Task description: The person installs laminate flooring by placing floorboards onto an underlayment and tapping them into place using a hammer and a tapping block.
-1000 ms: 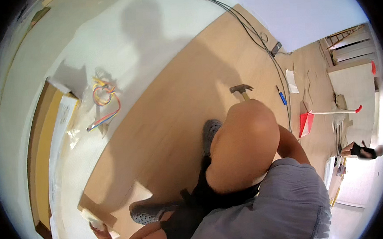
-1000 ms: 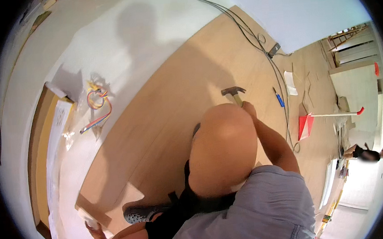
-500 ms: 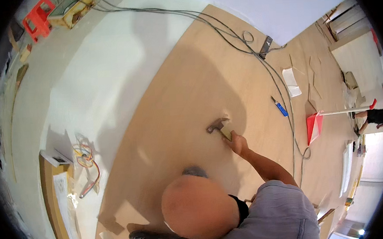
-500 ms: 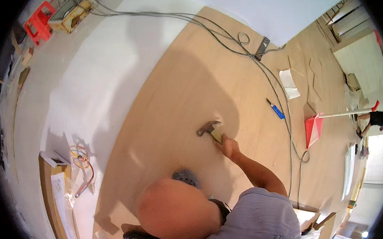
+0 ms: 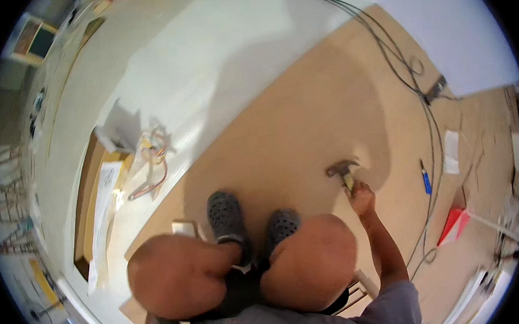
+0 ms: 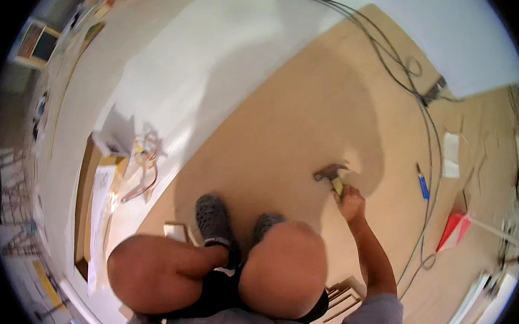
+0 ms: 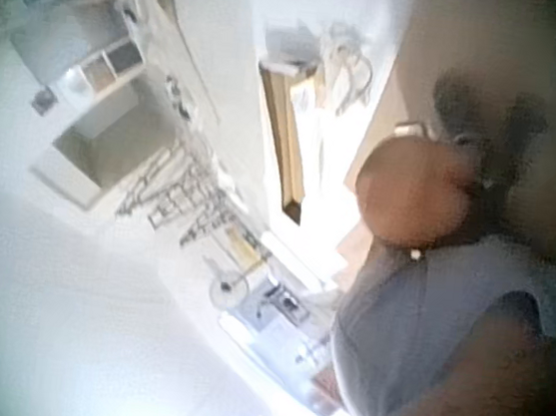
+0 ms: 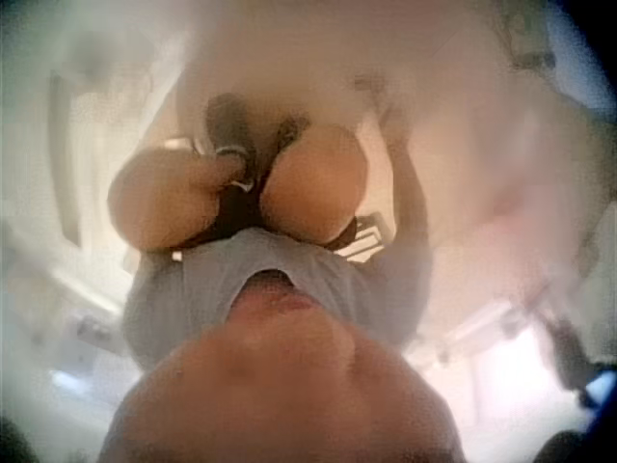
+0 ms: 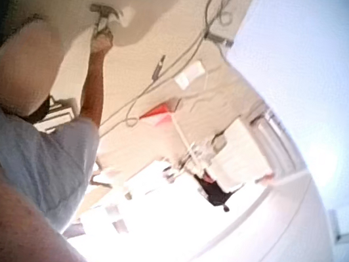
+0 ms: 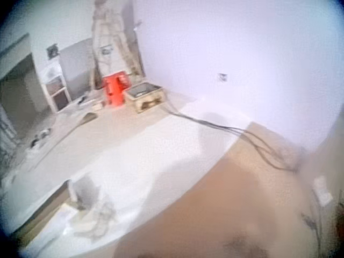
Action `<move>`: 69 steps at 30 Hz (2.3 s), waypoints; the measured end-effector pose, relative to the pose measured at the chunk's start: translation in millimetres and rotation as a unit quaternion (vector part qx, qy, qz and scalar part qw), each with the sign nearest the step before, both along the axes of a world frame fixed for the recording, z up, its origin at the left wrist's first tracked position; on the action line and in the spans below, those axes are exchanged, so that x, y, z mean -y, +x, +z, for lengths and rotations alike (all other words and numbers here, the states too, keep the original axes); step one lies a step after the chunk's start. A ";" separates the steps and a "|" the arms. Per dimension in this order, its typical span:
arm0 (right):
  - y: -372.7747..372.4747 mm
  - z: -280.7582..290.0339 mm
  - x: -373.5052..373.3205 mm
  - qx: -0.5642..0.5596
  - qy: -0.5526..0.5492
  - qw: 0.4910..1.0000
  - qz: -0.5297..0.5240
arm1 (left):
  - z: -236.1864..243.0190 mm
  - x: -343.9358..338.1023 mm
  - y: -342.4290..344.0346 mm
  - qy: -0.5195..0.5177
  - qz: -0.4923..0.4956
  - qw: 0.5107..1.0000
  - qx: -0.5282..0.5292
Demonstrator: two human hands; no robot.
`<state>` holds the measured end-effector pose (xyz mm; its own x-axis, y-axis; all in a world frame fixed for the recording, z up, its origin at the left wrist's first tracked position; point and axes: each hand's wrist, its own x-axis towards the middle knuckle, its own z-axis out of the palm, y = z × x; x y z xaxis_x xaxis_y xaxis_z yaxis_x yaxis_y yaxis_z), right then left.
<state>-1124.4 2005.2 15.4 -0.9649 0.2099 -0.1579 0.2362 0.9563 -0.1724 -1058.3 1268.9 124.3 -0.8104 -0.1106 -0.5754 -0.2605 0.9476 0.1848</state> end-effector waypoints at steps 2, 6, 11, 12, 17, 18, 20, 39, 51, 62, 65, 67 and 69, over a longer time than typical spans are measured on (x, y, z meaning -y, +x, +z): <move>-0.8 0.9 1.2 0.019 0.020 1.000 0.007 | -11.9 -41.3 -9.1 0.011 -0.016 1.000 0.002; -6.5 5.6 2.2 0.112 0.056 0.992 -0.028 | -41.6 -63.5 -18.2 -0.015 0.014 0.999 -0.028; -82.9 48.2 7.3 0.296 0.110 0.949 0.005 | -122.1 7.3 -64.2 -0.099 0.188 0.953 -0.214; -110.2 64.9 15.4 0.267 0.091 0.959 0.023 | -136.8 19.1 -73.6 -0.118 0.228 0.939 -0.227; -294.4 183.8 127.9 0.195 -0.004 0.961 0.194 | -175.2 31.4 -108.7 -0.184 0.326 0.871 -0.319; -326.5 204.9 168.3 0.163 -0.031 0.956 0.240 | -175.9 27.8 -113.1 -0.200 0.335 0.866 -0.314; -379.9 236.8 261.6 0.146 -0.060 0.939 0.304 | -172.9 21.6 -120.0 -0.230 0.343 0.850 -0.326; -444.4 5.1 867.1 0.253 -0.049 0.867 0.427 | -155.0 38.2 -124.2 -0.137 0.405 0.850 -0.307; -469.0 -24.3 852.6 0.318 -0.304 0.883 0.163 | -149.8 39.6 -121.8 -0.101 0.446 0.834 -0.309; -461.0 44.3 865.1 0.483 -0.651 0.584 0.029 | -154.9 34.2 -121.7 -0.116 0.448 0.813 -0.353; -451.0 47.1 863.3 0.497 -0.655 0.567 0.041 | -154.9 34.1 -121.4 -0.116 0.448 0.809 -0.362; -448.0 46.5 861.0 0.524 -0.665 0.530 0.035 | -153.8 33.8 -120.8 -0.107 0.447 0.808 -0.367; -447.1 44.0 860.3 0.546 -0.667 0.505 0.027 | -152.8 33.4 -120.0 -0.116 0.451 0.808 -0.361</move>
<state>-1571.5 1144.8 59.4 -0.1473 -0.8092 -0.5688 0.8677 0.1703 -0.4669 -1178.3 1235.5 -28.4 -0.4555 -0.8804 0.1322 -0.7681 0.4637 0.4416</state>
